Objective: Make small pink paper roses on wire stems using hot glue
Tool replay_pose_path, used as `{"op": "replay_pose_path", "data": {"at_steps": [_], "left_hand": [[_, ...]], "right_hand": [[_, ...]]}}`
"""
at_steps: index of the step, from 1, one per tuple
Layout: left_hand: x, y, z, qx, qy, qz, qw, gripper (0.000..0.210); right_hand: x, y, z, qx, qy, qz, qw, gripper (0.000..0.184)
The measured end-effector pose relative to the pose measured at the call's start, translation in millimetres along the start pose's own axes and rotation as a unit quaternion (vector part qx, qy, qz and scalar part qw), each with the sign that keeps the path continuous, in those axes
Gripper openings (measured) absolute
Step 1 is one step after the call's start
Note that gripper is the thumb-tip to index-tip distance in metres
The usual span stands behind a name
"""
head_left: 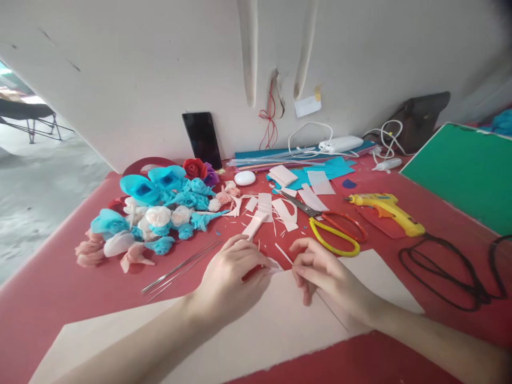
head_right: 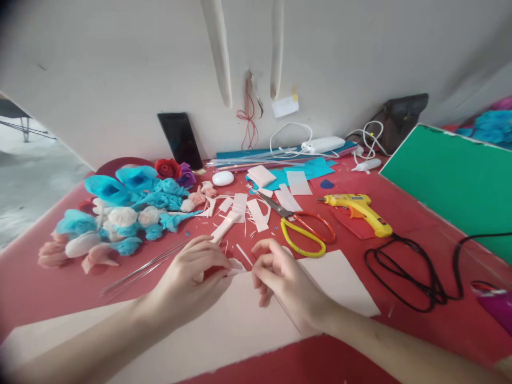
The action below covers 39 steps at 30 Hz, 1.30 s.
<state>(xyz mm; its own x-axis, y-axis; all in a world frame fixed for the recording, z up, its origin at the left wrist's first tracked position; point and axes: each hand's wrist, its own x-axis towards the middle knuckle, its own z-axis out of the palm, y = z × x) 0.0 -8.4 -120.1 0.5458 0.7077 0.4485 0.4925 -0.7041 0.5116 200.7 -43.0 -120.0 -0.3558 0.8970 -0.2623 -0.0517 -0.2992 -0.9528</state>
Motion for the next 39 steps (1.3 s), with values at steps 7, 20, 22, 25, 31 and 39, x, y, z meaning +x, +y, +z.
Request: {"op": "replay_pose_path", "data": {"at_steps": [7,20,22,25,31,39], "left_hand": [[1,-1,-2.9,-0.027,-0.045,-0.124,0.991,0.014],[17,32,-36.5,-0.220,-0.007,-0.232,0.947,0.008],[23,42,-45.6,-0.242,0.003,-0.226,0.943,0.008],[34,55,-57.1,-0.280,0.052,-0.186,0.940,0.006],[48,65,-69.4,-0.240,0.081,-0.090,0.963,0.017],[45,65,-65.2,-0.236,0.083,-0.041,0.967,0.024]], "right_hand": [[0,-5,0,-0.008,-0.005,0.015,1.000,0.017],[-16,-41,3,0.022,-0.029,-0.039,0.999,0.024],[-21,-56,9,0.033,-0.042,-0.054,0.997,0.024],[-26,-74,17,0.057,-0.072,-0.059,0.994,0.022],[-33,-92,24,0.071,-0.094,-0.050,0.992,0.025],[-29,-84,26,0.115,-0.081,-0.079,0.987,0.018]]}}
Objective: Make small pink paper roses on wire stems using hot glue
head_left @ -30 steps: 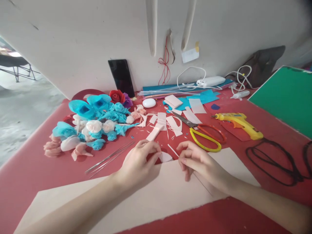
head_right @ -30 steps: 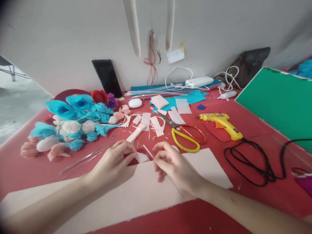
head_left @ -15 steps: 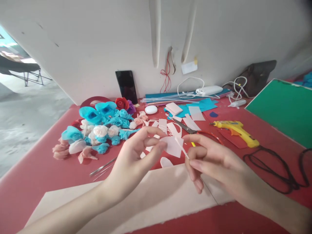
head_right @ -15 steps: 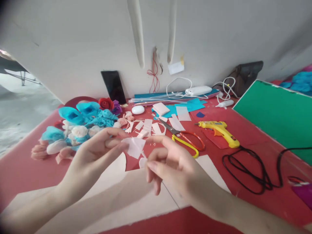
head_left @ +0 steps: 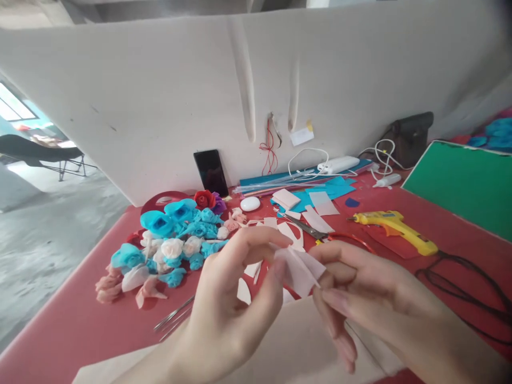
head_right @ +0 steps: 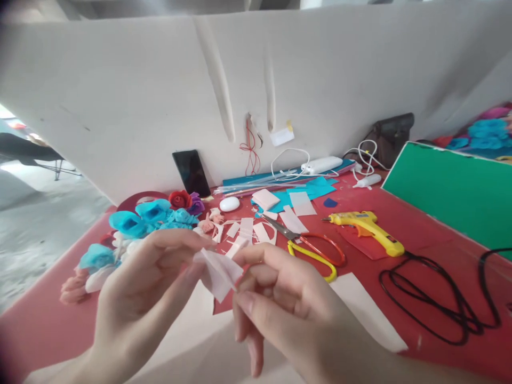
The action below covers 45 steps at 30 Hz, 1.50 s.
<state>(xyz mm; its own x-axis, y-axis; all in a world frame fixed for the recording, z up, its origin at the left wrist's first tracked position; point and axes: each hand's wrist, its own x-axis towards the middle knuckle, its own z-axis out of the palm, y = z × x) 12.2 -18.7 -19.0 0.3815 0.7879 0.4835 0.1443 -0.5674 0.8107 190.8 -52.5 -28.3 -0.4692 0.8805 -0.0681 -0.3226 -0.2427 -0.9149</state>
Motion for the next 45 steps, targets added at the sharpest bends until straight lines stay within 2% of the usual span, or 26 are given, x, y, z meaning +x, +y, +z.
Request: {"op": "replay_pose_path", "data": {"at_steps": [2,5,7,10,15,26,32,37,41,45], "left_hand": [[0,-2,2.2,-0.032,0.002,-0.014,0.999,0.027],[2,-4,5.8,-0.103,-0.012,-0.075,0.992,0.032],[4,-4,7.8,-0.132,-0.029,-0.095,0.986,0.025],[4,-4,10.3,-0.131,-0.041,-0.094,0.986,0.011],[0,-6,13.9,-0.157,-0.016,-0.108,0.982,0.014],[-4,-7,16.8,-0.250,-0.005,-0.171,0.953,0.012],[-3,-5,20.0,-0.287,0.013,-0.176,0.942,0.010],[-5,-4,21.2,-0.308,-0.002,-0.215,0.927,0.013],[-6,-3,22.4,-0.342,0.008,-0.255,0.904,0.010],[-6,-2,23.6,-0.363,-0.003,-0.281,0.888,0.016]], "right_hand": [[1,2,-2,-0.002,0.006,-0.007,1.000,0.017],[1,2,-3,-0.013,0.015,-0.010,1.000,0.013],[0,1,-2,-0.010,0.021,-0.010,1.000,0.013],[-2,0,-1,-0.021,0.044,-0.012,0.999,0.012],[-2,2,-2,-0.052,0.025,-0.014,0.998,0.013],[0,5,-3,0.019,0.001,-0.001,1.000,0.011],[0,6,-1,0.028,-0.004,-0.002,1.000,0.012],[0,5,3,0.001,0.031,0.001,1.000,0.008],[-2,4,10,-0.011,0.085,0.000,0.996,0.008],[-2,6,9,-0.019,0.071,-0.019,0.997,0.010]]}}
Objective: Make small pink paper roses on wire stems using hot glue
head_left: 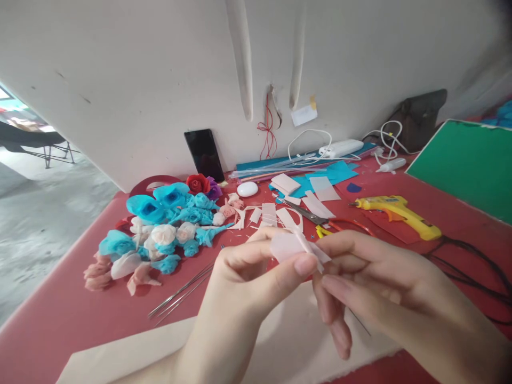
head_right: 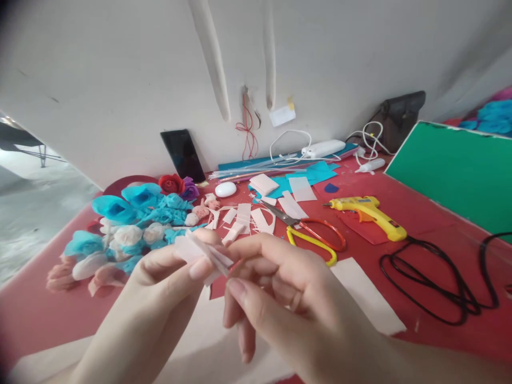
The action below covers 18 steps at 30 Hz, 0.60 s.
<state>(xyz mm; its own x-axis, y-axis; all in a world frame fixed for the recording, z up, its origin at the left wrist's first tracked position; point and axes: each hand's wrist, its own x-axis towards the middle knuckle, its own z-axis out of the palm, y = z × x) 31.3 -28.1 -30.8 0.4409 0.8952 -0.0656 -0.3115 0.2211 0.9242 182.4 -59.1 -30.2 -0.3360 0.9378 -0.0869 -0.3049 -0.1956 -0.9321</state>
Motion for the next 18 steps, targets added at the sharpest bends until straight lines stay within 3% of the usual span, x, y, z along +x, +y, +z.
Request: {"op": "replay_pose_path", "data": {"at_steps": [6,14,18], "left_hand": [[1,-4,-2.1,0.024,0.008,-0.006,1.000,0.016],[4,-3,-1.4,0.013,0.015,-0.002,1.000,0.015],[5,-5,-0.8,0.017,-0.025,0.011,0.999,0.023]], "right_hand": [[3,0,-11,-0.055,-0.055,0.001,0.997,0.012],[9,1,-9,-0.100,-0.022,-0.022,0.994,0.008],[12,0,-10,-0.123,0.004,-0.039,0.992,0.009]]}}
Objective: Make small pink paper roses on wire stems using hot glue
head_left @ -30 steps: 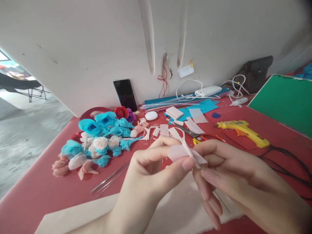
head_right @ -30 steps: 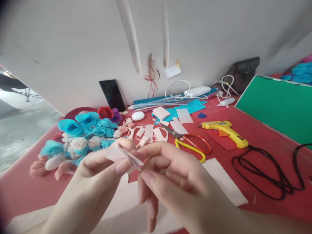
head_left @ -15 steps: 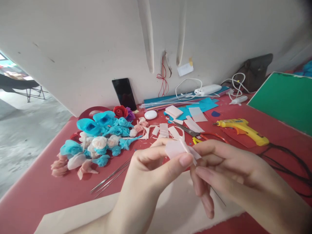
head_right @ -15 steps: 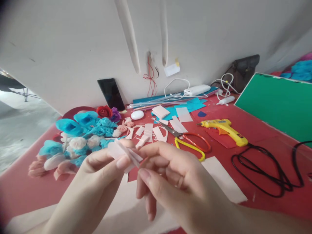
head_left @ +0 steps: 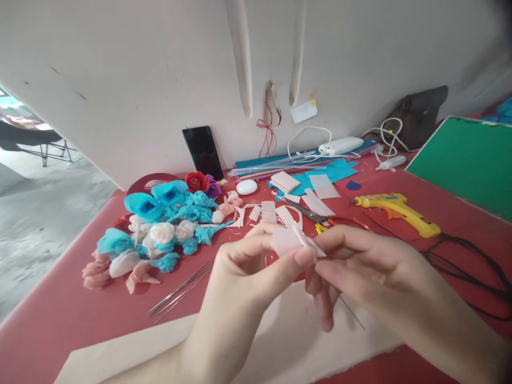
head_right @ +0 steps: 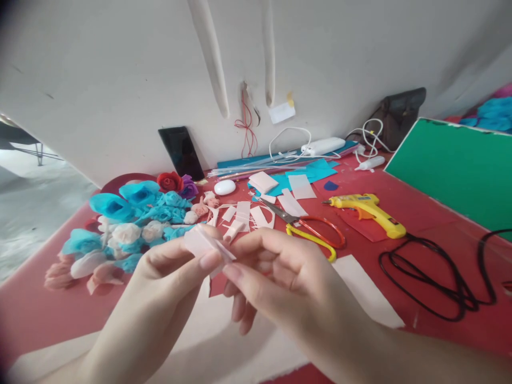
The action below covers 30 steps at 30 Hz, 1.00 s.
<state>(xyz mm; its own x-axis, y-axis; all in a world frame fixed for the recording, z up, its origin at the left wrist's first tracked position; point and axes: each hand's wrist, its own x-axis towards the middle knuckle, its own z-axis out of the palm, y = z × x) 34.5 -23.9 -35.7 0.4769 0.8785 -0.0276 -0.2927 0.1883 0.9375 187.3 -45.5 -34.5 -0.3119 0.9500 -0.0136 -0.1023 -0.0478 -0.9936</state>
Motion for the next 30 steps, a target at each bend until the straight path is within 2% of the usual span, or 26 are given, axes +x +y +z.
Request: {"op": "replay_pose_path", "data": {"at_steps": [2,7,11,14,16,19,23,25,26,27,30], "left_hand": [[0,1,-1.6,0.020,0.023,0.010,0.999,0.022],[2,12,-8.0,0.062,0.146,0.039,0.987,0.018],[9,22,-12.0,0.053,0.201,0.049,0.977,0.026],[13,25,-14.3,0.040,0.198,0.040,0.979,0.019],[14,25,-15.7,0.023,0.189,0.034,0.981,0.016],[15,23,-18.1,-0.004,0.174,0.043,0.984,0.017],[18,15,-21.8,-0.014,0.164,0.048,0.985,0.016],[19,11,-23.0,-0.018,0.155,0.038,0.987,0.014],[19,9,-23.3,-0.018,0.151,0.033,0.988,0.013],[19,8,-23.2,-0.018,0.148,0.028,0.988,0.014],[16,7,-21.4,-0.017,0.133,0.020,0.991,0.014]], "right_hand": [[1,0,-2,-0.012,0.004,-0.009,1.000,0.012],[3,1,-4,-0.086,0.021,-0.038,0.995,0.016],[11,7,-9,-0.209,0.071,-0.078,0.972,0.014],[22,11,-21,-0.347,0.128,-0.131,0.920,0.016],[31,12,-33,-0.391,0.154,-0.152,0.895,0.018],[43,13,-48,-0.402,0.152,-0.153,0.890,0.020],[49,12,-54,-0.417,0.217,-0.156,0.869,0.039],[45,7,-48,-0.406,0.225,-0.149,0.873,0.029],[43,4,-44,-0.397,0.209,-0.141,0.883,0.019],[40,0,-39,-0.386,0.185,-0.133,0.894,0.016],[30,-10,-20,-0.359,0.116,-0.112,0.919,0.021]]}}
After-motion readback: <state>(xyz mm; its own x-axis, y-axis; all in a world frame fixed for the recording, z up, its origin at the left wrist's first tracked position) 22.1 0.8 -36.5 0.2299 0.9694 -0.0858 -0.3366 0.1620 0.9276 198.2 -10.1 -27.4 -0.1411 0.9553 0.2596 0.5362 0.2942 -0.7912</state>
